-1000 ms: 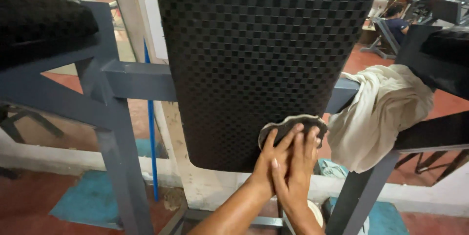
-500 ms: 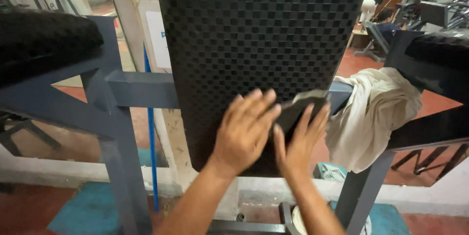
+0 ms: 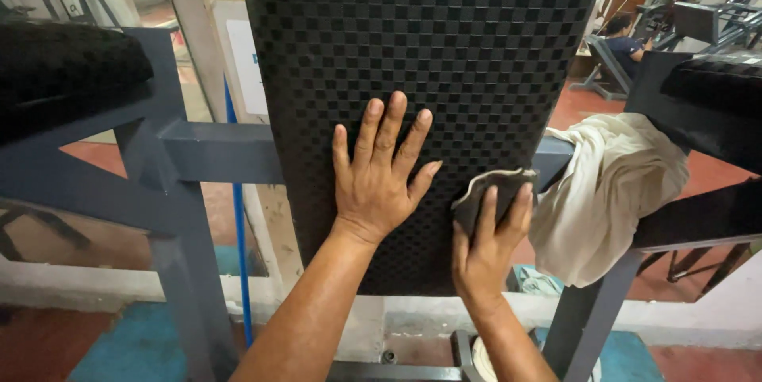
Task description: Wipe down the padded surfaces of a gym machine using a cloth.
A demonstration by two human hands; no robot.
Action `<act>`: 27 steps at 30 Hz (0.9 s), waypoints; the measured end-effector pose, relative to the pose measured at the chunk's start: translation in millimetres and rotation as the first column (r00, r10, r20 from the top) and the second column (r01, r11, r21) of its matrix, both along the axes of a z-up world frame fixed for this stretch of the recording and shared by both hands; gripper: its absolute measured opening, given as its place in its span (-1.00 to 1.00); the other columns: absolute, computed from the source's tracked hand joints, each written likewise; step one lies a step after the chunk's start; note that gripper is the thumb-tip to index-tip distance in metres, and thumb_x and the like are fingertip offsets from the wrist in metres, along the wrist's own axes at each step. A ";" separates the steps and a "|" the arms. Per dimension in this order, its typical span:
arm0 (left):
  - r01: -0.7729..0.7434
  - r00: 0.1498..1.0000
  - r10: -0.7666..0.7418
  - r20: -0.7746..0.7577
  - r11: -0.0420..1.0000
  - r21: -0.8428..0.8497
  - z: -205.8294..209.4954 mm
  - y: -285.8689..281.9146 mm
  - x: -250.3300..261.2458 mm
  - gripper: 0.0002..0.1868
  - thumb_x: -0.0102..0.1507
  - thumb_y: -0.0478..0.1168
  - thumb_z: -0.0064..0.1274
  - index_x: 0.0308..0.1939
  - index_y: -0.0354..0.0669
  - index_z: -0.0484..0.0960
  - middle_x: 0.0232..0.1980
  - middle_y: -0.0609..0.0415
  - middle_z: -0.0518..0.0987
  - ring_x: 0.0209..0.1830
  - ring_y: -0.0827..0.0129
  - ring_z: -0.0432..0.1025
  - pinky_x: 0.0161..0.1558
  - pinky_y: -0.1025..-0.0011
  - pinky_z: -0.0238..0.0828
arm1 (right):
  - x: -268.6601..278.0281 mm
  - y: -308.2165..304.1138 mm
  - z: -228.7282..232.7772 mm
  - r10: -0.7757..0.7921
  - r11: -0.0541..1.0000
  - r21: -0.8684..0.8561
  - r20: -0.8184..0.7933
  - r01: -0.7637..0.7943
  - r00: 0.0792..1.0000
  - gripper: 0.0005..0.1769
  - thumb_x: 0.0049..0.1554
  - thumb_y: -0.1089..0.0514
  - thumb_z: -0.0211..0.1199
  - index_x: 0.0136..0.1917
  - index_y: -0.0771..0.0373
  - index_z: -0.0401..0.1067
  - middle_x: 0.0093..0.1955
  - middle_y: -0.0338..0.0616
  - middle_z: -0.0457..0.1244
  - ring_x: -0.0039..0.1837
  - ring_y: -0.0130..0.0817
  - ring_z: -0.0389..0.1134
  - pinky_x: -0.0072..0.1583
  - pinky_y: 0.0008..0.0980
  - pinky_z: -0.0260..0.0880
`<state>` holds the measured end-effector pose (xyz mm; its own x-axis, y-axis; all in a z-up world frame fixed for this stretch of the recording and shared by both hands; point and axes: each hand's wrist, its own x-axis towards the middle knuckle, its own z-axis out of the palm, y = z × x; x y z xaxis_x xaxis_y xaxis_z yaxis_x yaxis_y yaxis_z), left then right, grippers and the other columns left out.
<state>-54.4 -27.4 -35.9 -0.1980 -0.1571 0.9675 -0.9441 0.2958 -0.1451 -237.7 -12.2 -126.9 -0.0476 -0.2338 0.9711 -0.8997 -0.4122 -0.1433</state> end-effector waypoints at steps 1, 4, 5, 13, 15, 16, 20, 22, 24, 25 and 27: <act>0.000 1.000 0.000 0.001 1.000 0.000 -1.3 0.1 0.1 -0.33 0.54 0.27 -0.22 0.67 0.22 0.12 0.72 0.06 -0.02 0.73 0.19 -0.18 0.61 -0.07 -0.49 | -2.3 -2.2 14.5 0.000 1.000 0.000 0.001 0.000 1.000 -0.11 0.16 0.21 0.20 0.67 0.20 -0.08 0.71 0.36 -0.32 0.70 0.34 -0.25 0.66 0.07 -0.22; -0.007 1.000 0.007 0.004 1.000 -0.024 -1.6 -3.5 0.2 -0.33 0.54 0.27 -0.22 0.67 0.22 0.12 0.72 0.06 -0.01 0.73 0.19 -0.17 0.61 -0.07 -0.50 | -12.5 -16.6 66.4 0.095 0.995 -0.025 0.013 -0.095 0.995 -0.08 0.22 0.16 0.22 0.70 0.25 -0.16 0.73 0.36 -0.35 0.74 0.37 -0.27 0.69 0.12 -0.25; -0.014 1.000 0.014 0.011 0.999 -0.035 -1.6 -5.6 0.8 -0.34 0.54 0.27 -0.22 0.67 0.22 0.13 0.72 0.06 -0.01 0.73 0.18 -0.16 0.61 -0.07 -0.50 | -17.9 -25.4 87.9 0.178 0.983 -0.056 0.067 -0.174 0.982 -0.14 0.31 0.15 0.16 0.72 0.24 -0.20 0.75 0.28 -0.31 0.76 0.32 -0.27 0.71 0.06 -0.26; 0.022 1.000 -0.021 0.010 0.999 -0.038 -1.6 -1.6 2.6 -0.39 0.52 0.19 -0.25 0.63 0.18 0.24 0.68 0.04 0.10 0.69 0.15 -0.07 0.58 -0.08 -0.49 | 28.5 -8.9 84.3 -0.092 0.996 -0.013 -0.008 0.092 0.996 -0.23 0.27 0.03 0.17 0.68 0.07 0.03 0.74 0.24 -0.28 0.73 0.36 -0.37 0.62 0.33 -0.40; 0.045 0.999 -0.045 -0.004 0.999 0.001 -2.9 -1.1 3.1 -0.41 0.48 0.12 -0.24 0.59 0.15 0.32 0.65 0.07 0.16 0.68 0.16 -0.03 0.58 -0.08 -0.47 | 27.5 -4.9 76.5 -0.108 0.994 -0.060 -0.246 0.096 0.963 -0.26 0.24 -0.05 0.22 0.63 -0.07 0.12 0.76 -0.02 -0.26 0.73 0.21 -0.31 0.59 0.40 -0.43; 0.054 0.999 -0.054 0.006 0.999 0.001 -2.9 -0.6 3.9 -0.41 0.48 0.12 -0.24 0.59 0.15 0.32 0.65 0.07 0.16 0.68 0.16 -0.03 0.58 -0.08 -0.47 | 20.8 -5.2 92.5 -0.116 0.993 -0.060 -0.238 0.105 0.964 -0.26 0.24 -0.05 0.22 0.63 -0.07 0.12 0.76 -0.02 -0.26 0.73 0.21 -0.31 0.59 0.40 -0.43; 0.089 0.996 -0.089 -0.002 0.996 -0.021 -1.9 -0.5 3.9 -0.45 0.50 0.11 -0.20 0.56 0.15 0.38 0.64 0.09 0.21 0.67 0.17 0.00 0.59 -0.04 -0.41 | -4.0 -16.4 149.1 0.099 0.994 -0.054 -0.021 -0.100 0.995 -0.26 0.30 0.02 0.12 0.69 -0.07 0.04 0.77 0.02 -0.29 0.75 0.23 -0.32 0.65 0.32 -0.41; 0.095 0.995 -0.095 -0.005 0.994 -0.047 -1.0 -1.1 4.5 -0.46 0.50 0.10 -0.19 0.55 0.14 0.40 0.63 0.08 0.22 0.67 0.16 0.01 0.58 -0.03 -0.39 | -1.0 -21.5 160.8 0.280 0.953 -0.149 0.115 -0.263 0.953 -0.32 0.42 0.01 0.05 0.73 -0.10 -0.06 0.79 0.01 -0.34 0.76 0.16 -0.33 0.68 0.21 -0.37; 0.107 0.994 -0.108 -0.009 0.992 -0.066 -0.8 0.0 5.3 -0.48 0.49 0.09 -0.17 0.52 0.13 0.45 0.61 0.07 0.26 0.65 0.16 0.05 0.58 -0.03 -0.35 | 13.8 -19.6 158.7 0.083 0.986 -0.145 0.019 -0.080 0.996 -0.30 0.40 -0.05 0.16 0.69 0.04 0.01 0.74 0.13 -0.30 0.73 0.26 -0.38 0.71 0.31 -0.37; 0.106 0.994 -0.107 -0.010 0.992 -0.068 -2.1 0.1 6.0 -0.48 0.49 0.09 -0.17 0.52 0.13 0.45 0.61 0.07 0.26 0.65 0.16 0.05 0.58 -0.03 -0.35 | 20.2 -12.1 149.8 0.084 0.986 -0.147 0.018 -0.081 0.996 -0.30 0.40 -0.05 0.16 0.69 0.04 0.01 0.74 0.13 -0.30 0.73 0.26 -0.38 0.71 0.31 -0.37; 0.148 0.988 -0.149 -0.026 0.988 -0.055 -3.2 -1.7 7.4 -0.55 0.47 0.09 -0.15 0.40 0.12 0.50 0.58 0.07 0.31 0.63 0.15 0.10 0.58 -0.04 -0.32 | 32.6 1.6 132.5 -0.144 0.989 -0.082 -0.315 0.124 0.938 -0.31 0.25 -0.15 0.21 0.61 -0.07 0.23 0.71 0.02 -0.19 0.70 0.22 -0.31 0.55 0.35 -0.44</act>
<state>-47.0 -29.1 -39.1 -0.1859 -0.0768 0.9796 -0.8945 0.4257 -0.1364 -205.1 -10.7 5.6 0.2399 -0.1875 0.9525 -0.9416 -0.2836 0.1814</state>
